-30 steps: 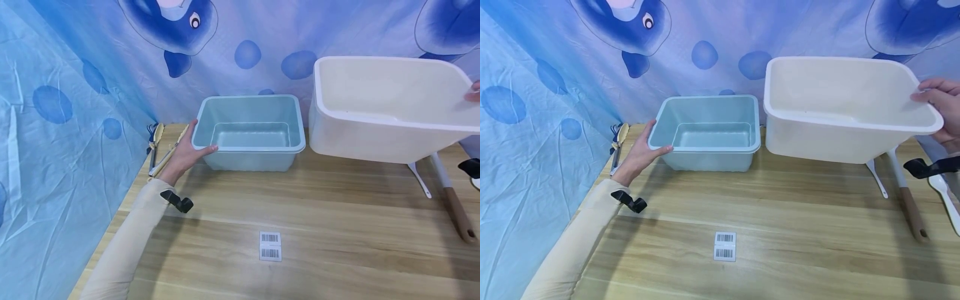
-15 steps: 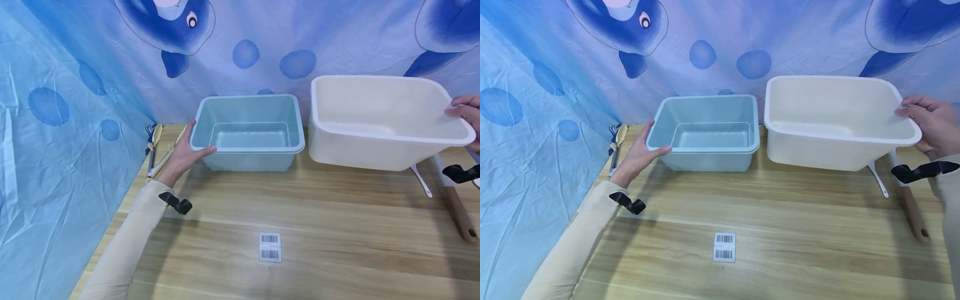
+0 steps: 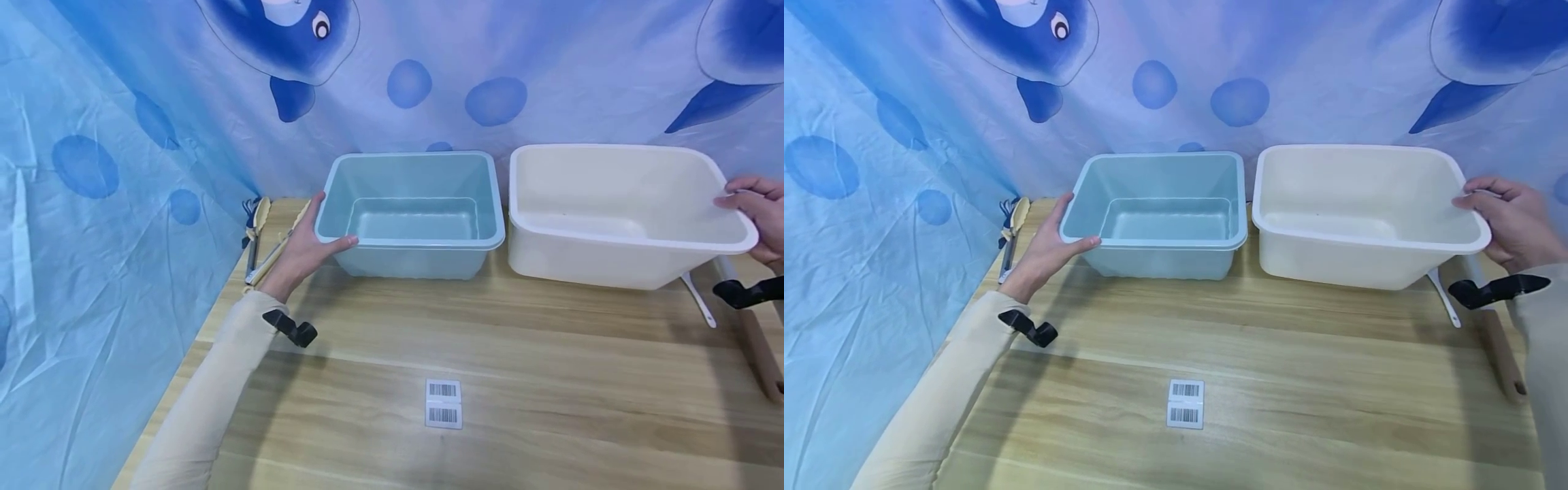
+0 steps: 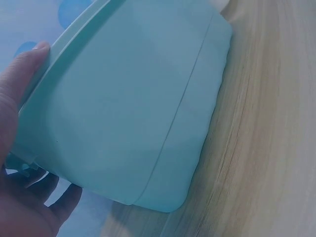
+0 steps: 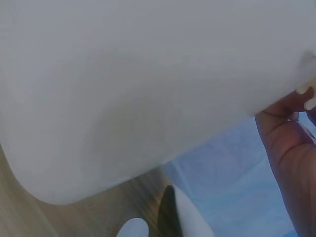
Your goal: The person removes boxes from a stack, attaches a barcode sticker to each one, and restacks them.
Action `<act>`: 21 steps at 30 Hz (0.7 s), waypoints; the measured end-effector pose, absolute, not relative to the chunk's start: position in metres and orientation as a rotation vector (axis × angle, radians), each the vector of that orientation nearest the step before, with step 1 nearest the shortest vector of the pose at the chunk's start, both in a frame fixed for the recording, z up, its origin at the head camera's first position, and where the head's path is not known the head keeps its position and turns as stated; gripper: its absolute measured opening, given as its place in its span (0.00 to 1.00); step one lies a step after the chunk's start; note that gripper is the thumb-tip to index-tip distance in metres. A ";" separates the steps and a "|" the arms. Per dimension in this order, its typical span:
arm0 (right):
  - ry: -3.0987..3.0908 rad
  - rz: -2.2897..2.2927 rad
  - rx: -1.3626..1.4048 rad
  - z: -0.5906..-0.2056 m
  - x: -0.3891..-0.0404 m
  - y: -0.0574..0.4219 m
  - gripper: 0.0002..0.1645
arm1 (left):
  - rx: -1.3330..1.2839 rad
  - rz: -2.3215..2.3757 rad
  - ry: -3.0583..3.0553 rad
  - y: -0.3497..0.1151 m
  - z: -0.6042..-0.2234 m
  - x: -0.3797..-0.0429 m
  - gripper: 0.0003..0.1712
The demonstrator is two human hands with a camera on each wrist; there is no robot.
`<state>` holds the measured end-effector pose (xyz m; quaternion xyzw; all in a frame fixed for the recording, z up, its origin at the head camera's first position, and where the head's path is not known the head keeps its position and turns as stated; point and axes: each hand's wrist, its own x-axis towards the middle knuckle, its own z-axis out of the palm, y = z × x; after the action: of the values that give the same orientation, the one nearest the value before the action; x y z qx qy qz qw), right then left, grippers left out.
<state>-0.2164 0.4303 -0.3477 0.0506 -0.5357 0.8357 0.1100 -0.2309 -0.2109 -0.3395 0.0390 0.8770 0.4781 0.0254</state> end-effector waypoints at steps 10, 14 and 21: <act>-1.535 2.529 0.131 -0.359 -0.217 0.432 0.15 | 0.115 1.489 2.690 -0.209 -0.338 -0.231 0.62; -1.518 2.541 0.103 -0.360 -0.214 0.432 0.19 | 0.117 1.484 2.688 -0.209 -0.338 -0.231 0.63; -1.689 2.451 0.032 -0.360 -0.214 0.431 0.18 | 0.081 1.444 2.709 -0.214 -0.336 -0.227 0.63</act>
<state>-0.2138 0.4309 -0.3599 0.0109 -0.5655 0.8206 0.0823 -0.2268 -0.2138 -0.3362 0.0262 0.8816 0.4700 0.0356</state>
